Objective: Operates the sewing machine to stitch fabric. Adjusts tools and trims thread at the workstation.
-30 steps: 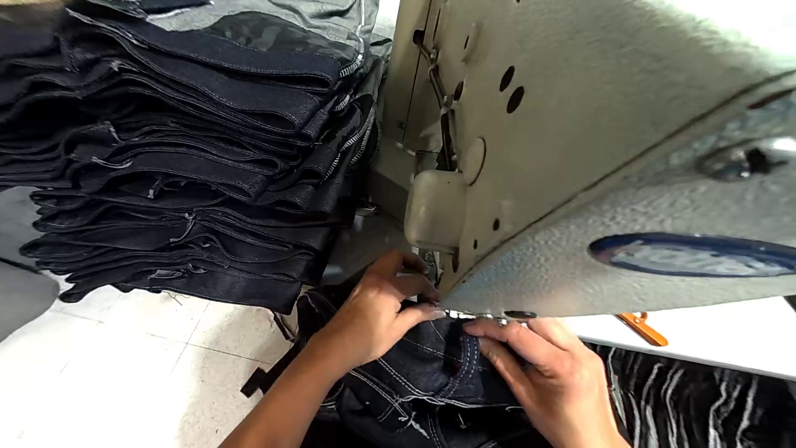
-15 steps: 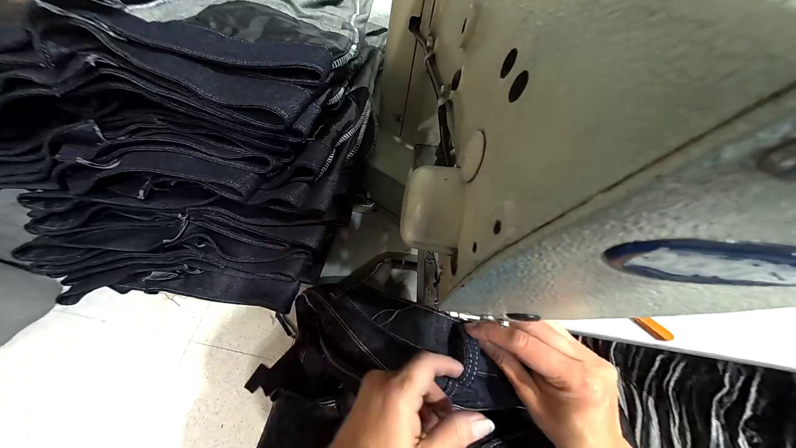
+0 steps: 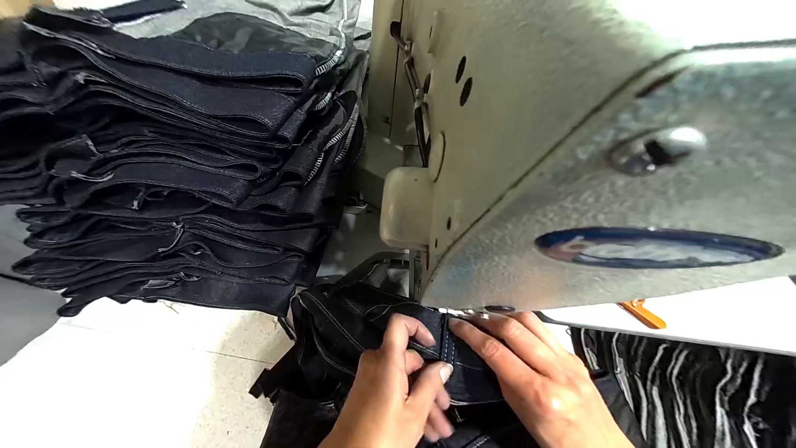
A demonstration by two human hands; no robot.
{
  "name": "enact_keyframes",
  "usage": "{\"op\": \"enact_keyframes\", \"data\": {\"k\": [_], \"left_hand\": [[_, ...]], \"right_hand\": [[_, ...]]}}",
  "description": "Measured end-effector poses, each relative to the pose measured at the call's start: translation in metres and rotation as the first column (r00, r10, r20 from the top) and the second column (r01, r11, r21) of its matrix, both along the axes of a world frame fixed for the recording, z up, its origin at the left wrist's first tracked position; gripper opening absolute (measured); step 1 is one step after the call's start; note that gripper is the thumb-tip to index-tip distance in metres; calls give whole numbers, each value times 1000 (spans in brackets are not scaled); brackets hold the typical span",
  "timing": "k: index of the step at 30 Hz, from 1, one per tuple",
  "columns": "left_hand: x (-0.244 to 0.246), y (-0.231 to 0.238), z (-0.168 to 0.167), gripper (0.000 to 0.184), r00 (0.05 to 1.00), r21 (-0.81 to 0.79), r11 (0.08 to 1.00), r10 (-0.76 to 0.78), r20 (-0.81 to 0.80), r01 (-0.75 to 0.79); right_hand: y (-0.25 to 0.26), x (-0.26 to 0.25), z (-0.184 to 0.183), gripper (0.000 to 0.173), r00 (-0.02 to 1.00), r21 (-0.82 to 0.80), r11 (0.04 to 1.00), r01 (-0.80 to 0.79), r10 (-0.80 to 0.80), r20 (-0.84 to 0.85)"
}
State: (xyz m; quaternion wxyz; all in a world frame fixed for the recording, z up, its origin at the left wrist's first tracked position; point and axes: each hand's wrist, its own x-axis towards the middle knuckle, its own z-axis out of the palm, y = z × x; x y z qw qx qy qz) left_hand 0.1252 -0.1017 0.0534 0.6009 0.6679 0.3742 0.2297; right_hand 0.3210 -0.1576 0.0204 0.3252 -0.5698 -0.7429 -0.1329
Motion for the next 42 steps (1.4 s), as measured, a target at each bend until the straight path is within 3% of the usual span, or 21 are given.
{"op": "enact_keyframes", "data": {"k": [1, 2, 3, 4, 5, 7, 11, 13, 15, 17, 19, 24, 26, 28, 29, 30, 32, 35, 42], "left_hand": [[-2, 0, -7, 28, 998, 260, 966, 3, -67, 14], [-4, 1, -17, 27, 992, 563, 826, 74, -103, -3], [-7, 5, -28, 25, 986, 801, 597, 149, -70, -33], [-9, 12, -38, 20, 987, 924, 378, 162, -10, -53], [-12, 20, -42, 14, 995, 971, 236, 102, 9, -32], [-13, 34, -47, 19, 997, 992, 101, -40, -72, 75], [-10, 47, -50, 29, 977, 970, 177, -164, -136, 165], [-12, 47, -49, 31, 975, 961, 208, -160, -153, 184], [-12, 43, -48, 30, 979, 960, 214, -134, -156, 182], [-10, 40, -47, 29, 983, 963, 209, -103, -151, 170], [-6, 38, -47, 29, 987, 968, 194, -72, -146, 157], [-3, 31, -47, 29, 990, 968, 208, -20, -139, 140], [-3, 31, -47, 29, 991, 960, 245, -25, -133, 135], [-4, 29, -48, 28, 993, 954, 274, -28, -116, 119], [-4, 29, -49, 28, 993, 953, 281, -28, -111, 114], [-4, 29, -49, 28, 994, 953, 281, -26, -110, 113], [-2, 30, -48, 28, 994, 955, 273, -15, -112, 112], [4, 29, -45, 29, 992, 964, 245, 47, -119, 104], [3, 23, -40, 28, 984, 960, 241, 72, -165, 143]], "right_hand": [[-1, 2, 0, 32, 1000, -19, 1000, 2, -2, -7], [-1, 4, -1, 34, 1000, -32, 999, 6, -6, -14], [0, 7, -3, 35, 1000, -40, 999, 9, -10, -21], [0, 8, -5, 35, 999, -42, 999, 8, -9, -32], [0, 9, -7, 36, 999, -42, 999, 4, -6, -45], [1, 10, -11, 36, 996, -45, 999, -18, 14, -82], [0, 36, -14, 23, 920, -104, 984, -147, 98, -379], [-10, 73, -22, 26, 914, -150, 987, 54, -109, -391], [-21, 124, -50, 30, 896, -173, 922, 347, -380, -231], [-30, 171, -85, 22, 820, -258, 829, 496, -545, -175], [-25, 195, -101, 19, 784, -230, 796, 559, -598, -167], [14, 169, -73, 25, 834, -284, 867, 409, -481, -271], [8, 137, -58, 28, 808, -266, 923, 278, -374, -454], [-11, 100, -41, 39, 641, -338, 931, -136, -177, -747], [-18, 87, -35, 46, 600, -340, 881, -328, -83, -796], [-20, 77, -32, 45, 608, -316, 855, -412, -1, -794], [-15, 62, -32, 36, 659, -257, 905, -339, 34, -751], [-1, 55, -30, 32, 678, -243, 954, -177, -61, -733], [3, 59, -31, 31, 691, -240, 945, -222, -21, -723]]}}
